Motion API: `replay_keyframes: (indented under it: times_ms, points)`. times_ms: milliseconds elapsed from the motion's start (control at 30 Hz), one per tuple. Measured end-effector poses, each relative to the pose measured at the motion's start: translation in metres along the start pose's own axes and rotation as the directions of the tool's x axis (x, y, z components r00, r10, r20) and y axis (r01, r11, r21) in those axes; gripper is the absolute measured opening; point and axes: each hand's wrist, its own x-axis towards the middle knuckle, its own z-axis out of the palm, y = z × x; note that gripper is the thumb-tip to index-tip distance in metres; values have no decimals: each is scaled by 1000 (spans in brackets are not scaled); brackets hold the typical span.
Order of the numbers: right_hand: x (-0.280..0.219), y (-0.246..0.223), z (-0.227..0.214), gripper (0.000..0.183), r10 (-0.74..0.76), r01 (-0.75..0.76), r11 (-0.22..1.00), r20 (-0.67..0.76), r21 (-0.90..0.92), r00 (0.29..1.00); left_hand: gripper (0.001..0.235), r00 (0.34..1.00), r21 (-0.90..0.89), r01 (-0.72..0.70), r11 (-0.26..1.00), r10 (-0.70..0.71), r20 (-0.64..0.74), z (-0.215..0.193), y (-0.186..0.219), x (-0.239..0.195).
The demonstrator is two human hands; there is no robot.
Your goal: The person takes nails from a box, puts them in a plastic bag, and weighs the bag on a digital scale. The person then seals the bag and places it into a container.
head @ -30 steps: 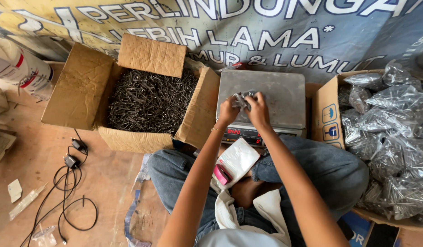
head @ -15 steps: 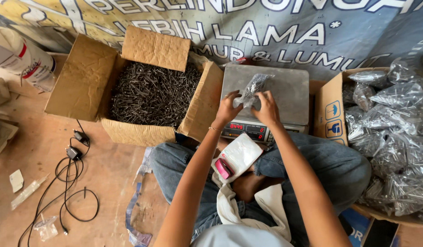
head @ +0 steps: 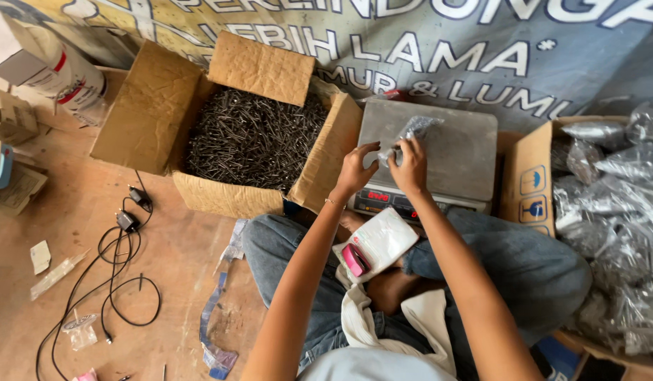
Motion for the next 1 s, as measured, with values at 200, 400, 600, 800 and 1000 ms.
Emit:
replay_keyframes:
  times_ms: [200,400,600,800,1000]
  points:
    - [8,-25,53,21,-99,88,990,100,110,990,43,953,188,-28,982,83,-292,-61,-45,-32]
    - [17,-91,127,17,-235,140,945,318,295,918,31,870,676,240,697,154,-467,-148,-99,-79]
    - [24,-137,211,38,-383,243,919,564,310,732,77,850,681,413,605,12,-526,-162,-133,-66]
    - [45,-157,269,75,323,-455,879,881,-144,346,74,782,619,309,722,177,-598,-169,-132,-53]
    - [35,-150,300,74,154,77,977,906,-200,395,66,776,629,278,726,215,-592,-162,-147,-58]
